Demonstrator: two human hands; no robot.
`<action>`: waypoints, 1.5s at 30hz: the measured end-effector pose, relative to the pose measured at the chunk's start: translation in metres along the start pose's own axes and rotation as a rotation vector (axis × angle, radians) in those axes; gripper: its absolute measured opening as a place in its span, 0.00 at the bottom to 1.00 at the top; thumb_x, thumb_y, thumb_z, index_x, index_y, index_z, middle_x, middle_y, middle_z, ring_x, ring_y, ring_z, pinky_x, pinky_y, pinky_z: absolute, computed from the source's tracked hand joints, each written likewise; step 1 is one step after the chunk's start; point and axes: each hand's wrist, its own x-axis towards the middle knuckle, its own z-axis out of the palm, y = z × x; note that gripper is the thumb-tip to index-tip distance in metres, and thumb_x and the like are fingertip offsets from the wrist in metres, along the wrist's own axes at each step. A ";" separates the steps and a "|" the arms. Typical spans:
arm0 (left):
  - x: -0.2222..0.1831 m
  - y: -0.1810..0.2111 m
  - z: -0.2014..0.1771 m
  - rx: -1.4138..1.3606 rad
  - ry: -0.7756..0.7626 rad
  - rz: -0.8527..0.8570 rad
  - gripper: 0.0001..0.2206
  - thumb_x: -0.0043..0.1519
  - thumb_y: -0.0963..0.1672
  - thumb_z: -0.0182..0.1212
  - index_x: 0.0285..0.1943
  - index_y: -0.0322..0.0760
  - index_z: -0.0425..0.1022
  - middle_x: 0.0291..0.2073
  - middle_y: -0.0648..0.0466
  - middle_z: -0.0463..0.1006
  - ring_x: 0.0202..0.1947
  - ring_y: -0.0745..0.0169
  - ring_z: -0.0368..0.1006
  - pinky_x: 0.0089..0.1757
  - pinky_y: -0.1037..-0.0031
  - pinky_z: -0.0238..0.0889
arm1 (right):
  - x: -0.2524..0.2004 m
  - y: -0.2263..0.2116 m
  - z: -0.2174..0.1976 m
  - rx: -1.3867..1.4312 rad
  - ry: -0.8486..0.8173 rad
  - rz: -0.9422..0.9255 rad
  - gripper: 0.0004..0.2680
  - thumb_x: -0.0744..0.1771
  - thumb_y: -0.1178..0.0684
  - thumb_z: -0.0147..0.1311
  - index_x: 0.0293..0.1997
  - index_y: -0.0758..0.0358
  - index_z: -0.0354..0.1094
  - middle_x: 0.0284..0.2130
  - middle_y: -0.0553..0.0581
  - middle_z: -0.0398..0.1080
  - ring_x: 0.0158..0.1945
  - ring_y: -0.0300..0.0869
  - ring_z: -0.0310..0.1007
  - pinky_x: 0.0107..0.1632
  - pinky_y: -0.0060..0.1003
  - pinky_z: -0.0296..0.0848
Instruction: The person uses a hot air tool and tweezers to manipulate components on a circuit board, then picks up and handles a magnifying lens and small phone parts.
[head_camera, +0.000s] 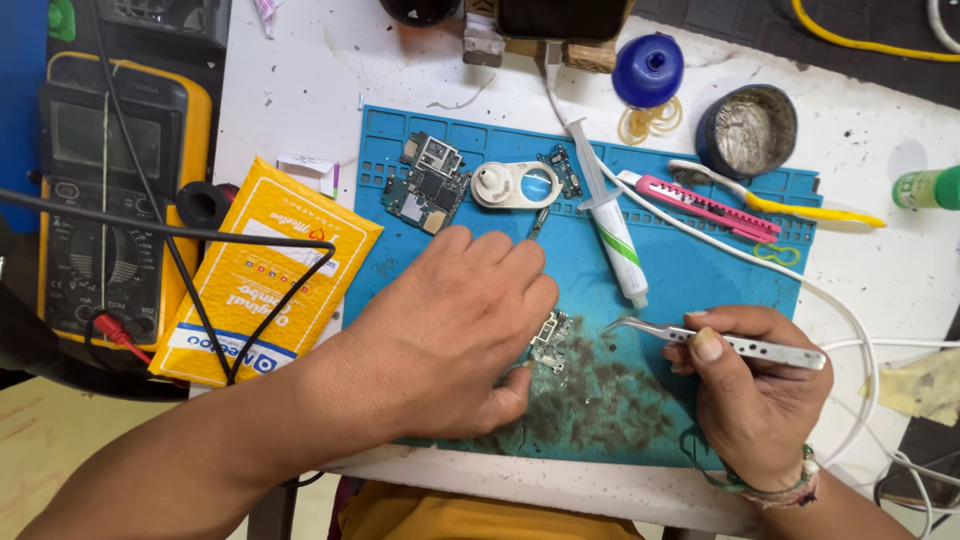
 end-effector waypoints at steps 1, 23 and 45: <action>0.001 -0.001 0.000 -0.004 -0.007 0.002 0.16 0.44 0.49 0.67 0.30 0.36 0.68 0.31 0.47 0.67 0.36 0.49 0.66 0.36 0.59 0.57 | 0.000 0.000 -0.001 0.008 -0.006 -0.002 0.06 0.71 0.61 0.57 0.47 0.77 0.70 0.35 0.62 0.75 0.35 0.39 0.78 0.40 0.29 0.77; 0.007 -0.003 0.002 -0.040 -0.050 -0.004 0.14 0.45 0.48 0.66 0.29 0.36 0.68 0.29 0.47 0.66 0.33 0.51 0.65 0.34 0.60 0.56 | 0.003 -0.012 -0.001 -0.202 -0.026 0.085 0.09 0.67 0.65 0.58 0.52 0.74 0.69 0.40 0.62 0.76 0.43 0.39 0.79 0.46 0.29 0.78; 0.007 -0.006 0.002 -0.033 -0.075 0.009 0.14 0.45 0.48 0.66 0.30 0.36 0.69 0.30 0.48 0.66 0.33 0.52 0.65 0.34 0.61 0.55 | 0.003 -0.015 0.003 -0.294 -0.080 0.074 0.08 0.65 0.68 0.59 0.48 0.74 0.73 0.38 0.63 0.78 0.40 0.39 0.80 0.41 0.29 0.78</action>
